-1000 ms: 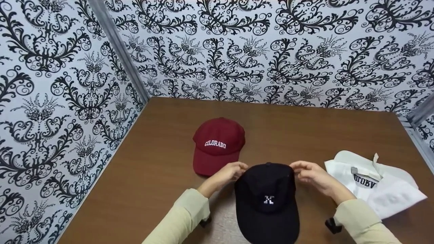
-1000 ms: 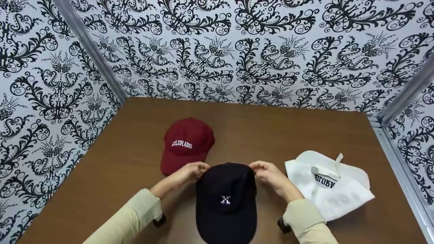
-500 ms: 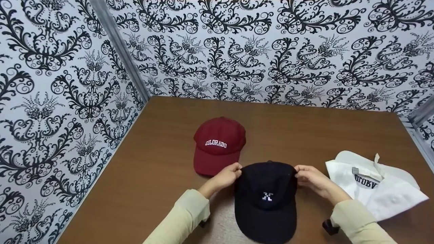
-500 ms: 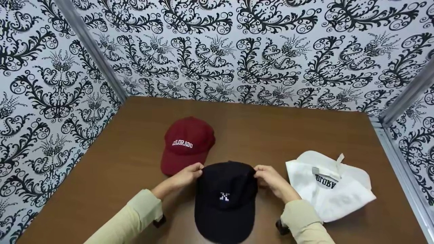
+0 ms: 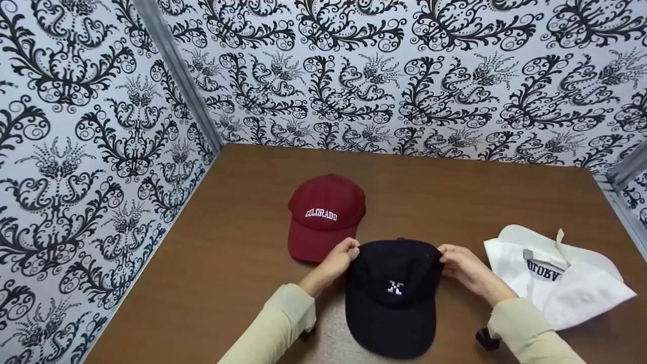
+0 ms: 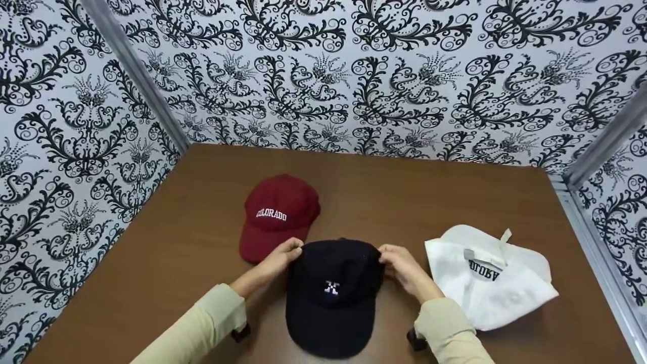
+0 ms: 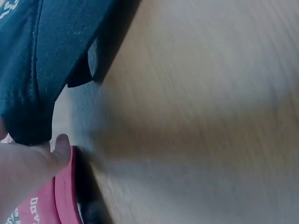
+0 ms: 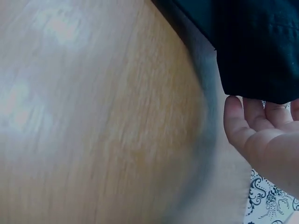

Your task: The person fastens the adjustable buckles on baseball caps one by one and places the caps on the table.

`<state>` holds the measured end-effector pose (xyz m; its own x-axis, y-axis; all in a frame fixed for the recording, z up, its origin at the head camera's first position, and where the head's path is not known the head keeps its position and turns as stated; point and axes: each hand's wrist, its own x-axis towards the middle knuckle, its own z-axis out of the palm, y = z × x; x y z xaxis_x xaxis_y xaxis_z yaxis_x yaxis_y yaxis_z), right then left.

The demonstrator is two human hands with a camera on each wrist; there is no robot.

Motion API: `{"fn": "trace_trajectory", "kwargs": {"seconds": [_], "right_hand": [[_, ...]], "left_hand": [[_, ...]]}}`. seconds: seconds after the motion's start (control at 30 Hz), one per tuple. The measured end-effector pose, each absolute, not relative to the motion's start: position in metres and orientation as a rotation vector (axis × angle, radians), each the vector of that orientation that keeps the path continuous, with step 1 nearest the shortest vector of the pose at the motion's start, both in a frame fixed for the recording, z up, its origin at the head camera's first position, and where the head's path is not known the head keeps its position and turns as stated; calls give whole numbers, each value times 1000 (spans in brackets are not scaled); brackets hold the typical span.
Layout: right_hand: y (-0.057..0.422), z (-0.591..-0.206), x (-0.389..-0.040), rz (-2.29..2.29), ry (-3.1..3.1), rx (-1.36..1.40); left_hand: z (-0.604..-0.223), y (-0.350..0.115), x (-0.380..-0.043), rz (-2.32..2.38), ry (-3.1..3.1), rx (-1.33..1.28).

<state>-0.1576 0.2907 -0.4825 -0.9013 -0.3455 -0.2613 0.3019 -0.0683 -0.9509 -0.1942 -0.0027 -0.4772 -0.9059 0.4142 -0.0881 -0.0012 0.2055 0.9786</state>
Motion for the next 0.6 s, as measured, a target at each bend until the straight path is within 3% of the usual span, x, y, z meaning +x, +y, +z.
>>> {"fn": "trace_trajectory", "kwargs": {"seconds": [0.23, 0.6], "right_hand": [[303, -480, -157, -1857, 1980, 36], [302, -493, -154, -1704, 2127, 55]], "left_hand": [[-482, -11, -203, 1549, 2244, 325], [-488, -8, -198, 993, 2700, 610]]}}
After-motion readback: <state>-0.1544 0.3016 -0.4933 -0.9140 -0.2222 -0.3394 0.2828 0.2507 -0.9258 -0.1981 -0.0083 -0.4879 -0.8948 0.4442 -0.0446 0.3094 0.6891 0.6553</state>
